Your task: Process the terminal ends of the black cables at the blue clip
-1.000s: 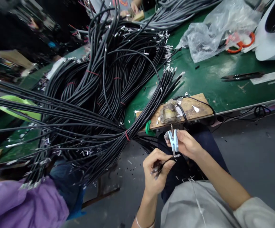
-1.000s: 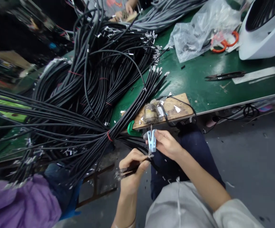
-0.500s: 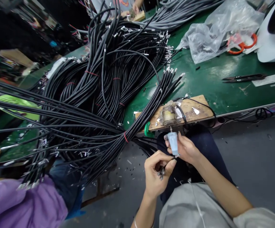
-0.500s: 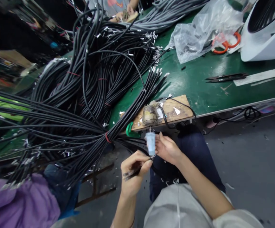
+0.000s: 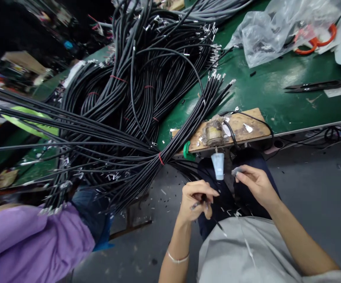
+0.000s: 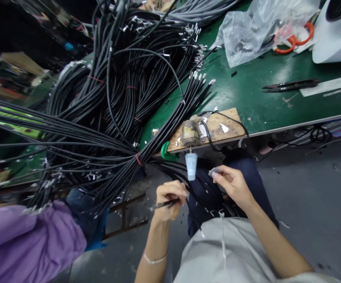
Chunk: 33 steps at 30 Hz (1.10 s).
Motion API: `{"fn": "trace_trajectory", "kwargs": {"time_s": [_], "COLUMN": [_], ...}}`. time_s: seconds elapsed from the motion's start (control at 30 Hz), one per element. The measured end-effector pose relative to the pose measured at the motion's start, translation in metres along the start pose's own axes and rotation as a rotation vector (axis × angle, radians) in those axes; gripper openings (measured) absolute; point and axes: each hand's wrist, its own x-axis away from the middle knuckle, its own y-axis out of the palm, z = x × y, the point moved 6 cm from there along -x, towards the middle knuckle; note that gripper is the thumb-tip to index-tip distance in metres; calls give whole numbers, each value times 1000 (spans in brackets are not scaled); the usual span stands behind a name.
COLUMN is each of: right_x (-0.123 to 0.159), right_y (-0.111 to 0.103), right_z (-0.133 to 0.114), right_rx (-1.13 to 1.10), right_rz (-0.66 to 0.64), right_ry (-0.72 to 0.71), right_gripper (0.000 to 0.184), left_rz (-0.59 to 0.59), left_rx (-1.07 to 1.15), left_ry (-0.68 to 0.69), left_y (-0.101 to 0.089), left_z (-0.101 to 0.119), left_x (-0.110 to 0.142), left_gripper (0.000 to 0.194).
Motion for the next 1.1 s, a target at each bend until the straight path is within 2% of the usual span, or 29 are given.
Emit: {"fn": "trace_trajectory", "kwargs": {"time_s": [0.13, 0.27, 0.4, 0.5, 0.57, 0.63, 0.73, 0.83, 0.9, 1.0, 1.1], "right_x": [17, 33, 35, 36, 37, 34, 27, 23, 21, 21, 23], "right_y": [16, 46, 56, 55, 54, 56, 65, 73, 71, 63, 59], "right_z": [-27, -59, -69, -64, -56, -44, -27, -17, -12, -10, -20], "right_rx": [233, 353, 367, 361, 272, 78, -273, -485, -506, -394, -123], "right_rz": [49, -48, -40, 63, 132, 141, 79, -11, -27, -57, -122], "right_ry": [-220, -466, -533, -549, -522, -430, -222, -45, 23, 50, -88], "right_gripper": [11, 5, 4, 9, 10, 10, 16, 18, 16, 16, 13], "left_rz": [34, 116, 138, 167, 178, 179, 156, 96, 47, -1, 1], "left_rx": [-104, -238, -327, -418, -471, -490, -493, -481, -468, -477, -497], "left_ry": [-45, -90, -113, -126, -142, -157, -171, -193, -208, -222, -217], "left_y": [-1, 4, 10, 14, 17, 19, 21, 20, 20, 20, 19], "left_z": [5, 15, 19, 20, 20, 19, 18, 16, 16, 17, 20], "left_x": [2, 12, 19, 20, 19, 18, 18, 18, 19, 17, 15], "left_gripper": [25, 9, 5, 7, 10, 18, 24, 29, 34, 42, 44]}}
